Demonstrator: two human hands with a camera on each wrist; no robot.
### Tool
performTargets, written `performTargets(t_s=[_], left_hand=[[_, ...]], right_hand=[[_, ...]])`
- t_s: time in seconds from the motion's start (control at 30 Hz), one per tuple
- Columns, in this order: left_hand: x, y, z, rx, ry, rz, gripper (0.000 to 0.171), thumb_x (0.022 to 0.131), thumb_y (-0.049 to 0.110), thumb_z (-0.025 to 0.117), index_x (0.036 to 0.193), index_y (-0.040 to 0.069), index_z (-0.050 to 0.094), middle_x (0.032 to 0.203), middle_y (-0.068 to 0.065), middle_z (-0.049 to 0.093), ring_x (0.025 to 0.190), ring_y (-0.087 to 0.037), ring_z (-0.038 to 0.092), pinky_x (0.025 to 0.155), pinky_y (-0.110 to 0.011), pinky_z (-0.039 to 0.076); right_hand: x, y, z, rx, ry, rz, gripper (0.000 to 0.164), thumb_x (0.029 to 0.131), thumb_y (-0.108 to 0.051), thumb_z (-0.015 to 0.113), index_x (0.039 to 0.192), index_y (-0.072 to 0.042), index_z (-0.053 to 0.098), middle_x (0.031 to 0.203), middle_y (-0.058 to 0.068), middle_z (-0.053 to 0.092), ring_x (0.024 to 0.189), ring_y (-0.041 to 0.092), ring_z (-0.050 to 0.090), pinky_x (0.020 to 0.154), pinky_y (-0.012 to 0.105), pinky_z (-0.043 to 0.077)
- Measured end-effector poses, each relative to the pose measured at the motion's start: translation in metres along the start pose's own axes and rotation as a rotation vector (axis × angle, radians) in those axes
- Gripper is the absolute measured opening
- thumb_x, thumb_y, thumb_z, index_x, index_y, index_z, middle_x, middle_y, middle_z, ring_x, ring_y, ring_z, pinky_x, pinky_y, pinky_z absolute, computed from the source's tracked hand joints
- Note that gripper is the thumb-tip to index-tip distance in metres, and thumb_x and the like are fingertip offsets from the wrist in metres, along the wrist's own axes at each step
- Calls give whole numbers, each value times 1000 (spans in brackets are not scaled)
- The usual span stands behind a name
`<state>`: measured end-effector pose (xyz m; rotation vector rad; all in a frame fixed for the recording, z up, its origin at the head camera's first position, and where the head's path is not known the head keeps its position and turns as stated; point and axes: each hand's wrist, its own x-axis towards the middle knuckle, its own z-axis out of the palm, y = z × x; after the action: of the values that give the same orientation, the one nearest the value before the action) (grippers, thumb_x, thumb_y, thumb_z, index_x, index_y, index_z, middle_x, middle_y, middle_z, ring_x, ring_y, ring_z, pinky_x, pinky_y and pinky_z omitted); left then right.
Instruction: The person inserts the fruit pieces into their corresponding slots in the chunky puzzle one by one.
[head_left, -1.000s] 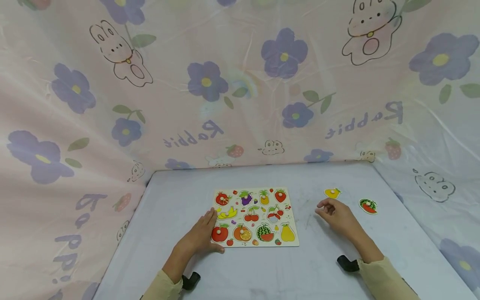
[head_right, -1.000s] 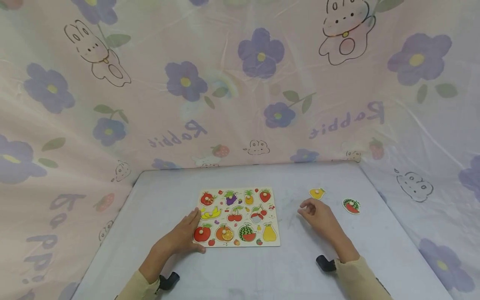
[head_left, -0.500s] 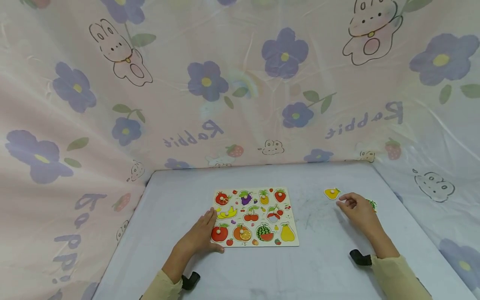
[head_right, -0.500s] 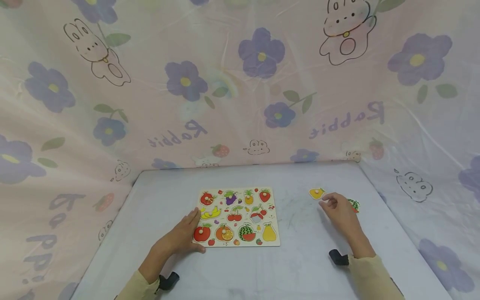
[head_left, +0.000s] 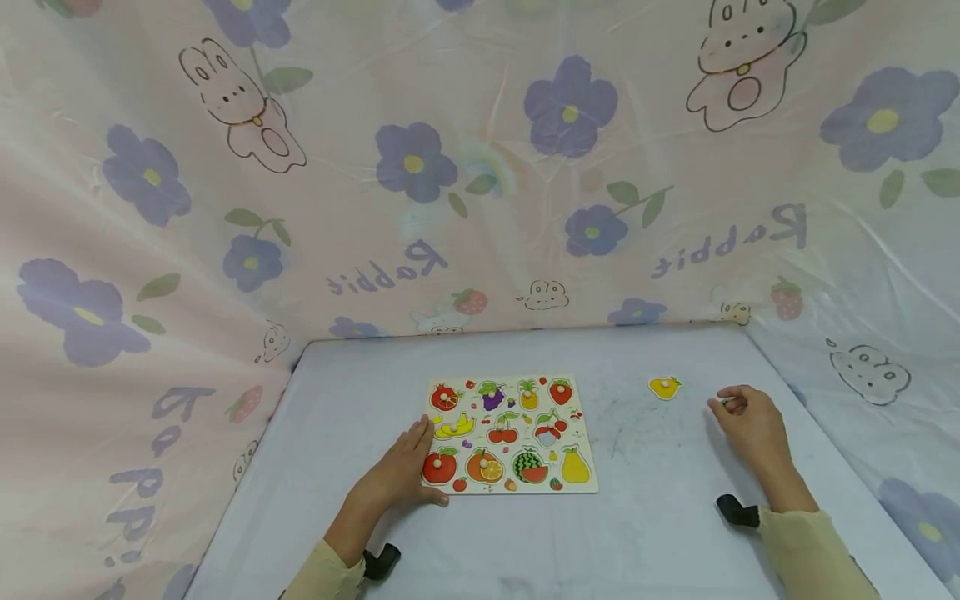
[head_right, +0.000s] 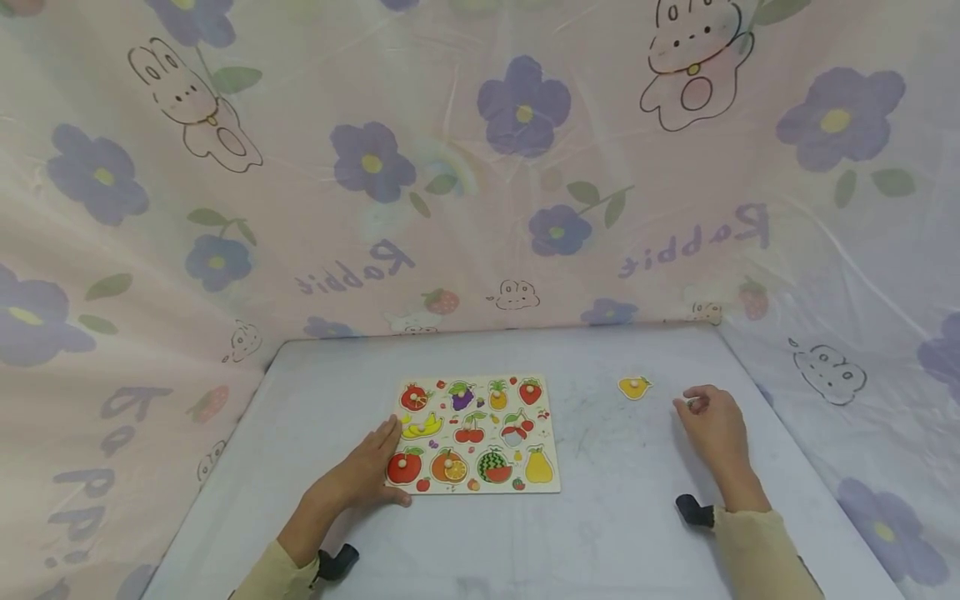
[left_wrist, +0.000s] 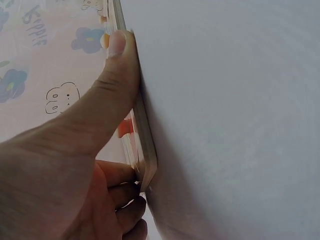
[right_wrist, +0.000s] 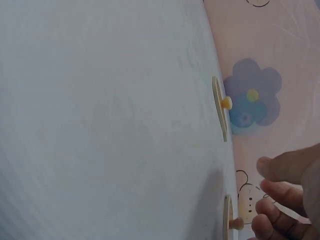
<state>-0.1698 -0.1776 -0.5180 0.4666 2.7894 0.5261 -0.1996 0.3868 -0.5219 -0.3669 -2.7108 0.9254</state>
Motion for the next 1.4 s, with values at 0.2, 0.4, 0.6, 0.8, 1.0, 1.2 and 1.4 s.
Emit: performTargets(t_s=[0.2,0.4,0.6,0.8,1.0,1.2,1.4], left_hand=[[-1,0,1,7,8,2,129,72,46,99,166,-6,27,176,-23,21,163,-39,21,133,-52,23],[-1,0,1,8,8,2,129,72,45,99,166,-6,27,176,-23,21,163,-39,22,132,-53,24],[-2,1,0,4,15,0,130,71,44,100,166,-6,27,176,-24,21,163,-39,22,132,-54,25],[-1,0,2,7,11,0,129,72,44,99,166,-6,27,176,-23,21,163,-39,22,132,-53,24],[0,-2,3,9,6,0,129,72,45,99,167,-5,26,176,-23,21,163,-39,22,132,-53,24],[-1,-1,3,8,12,1,129,72,45,99,166,-5,27,176,-23,21,163,-38,21,132,-53,25],[-2,0,3,5,14,0,129,72,45,99,166,-5,27,176,-23,21,163,-39,22,132,-53,26]], right_hand=[[8,16,2,-8,2,6,30,103,-16,71,116,10,66,93,21,63,82,32,58,63,35,43],[14,28,2,-5,-26,31,34,103,-17,71,119,11,64,96,23,62,85,35,58,63,36,43],[18,29,-1,-15,-43,73,37,103,-17,69,123,13,61,98,26,62,87,38,59,66,40,44],[19,32,-3,-38,-62,82,37,104,-21,67,120,12,60,96,26,62,87,40,60,67,42,44],[19,32,-5,-38,-83,108,35,103,-18,65,118,13,60,98,27,62,87,40,60,66,41,43],[19,35,-10,-27,-88,104,36,102,-17,63,120,14,58,97,28,65,87,40,63,64,37,44],[19,37,-12,-25,-104,117,36,100,-20,65,112,13,59,92,25,63,86,39,61,65,38,44]])
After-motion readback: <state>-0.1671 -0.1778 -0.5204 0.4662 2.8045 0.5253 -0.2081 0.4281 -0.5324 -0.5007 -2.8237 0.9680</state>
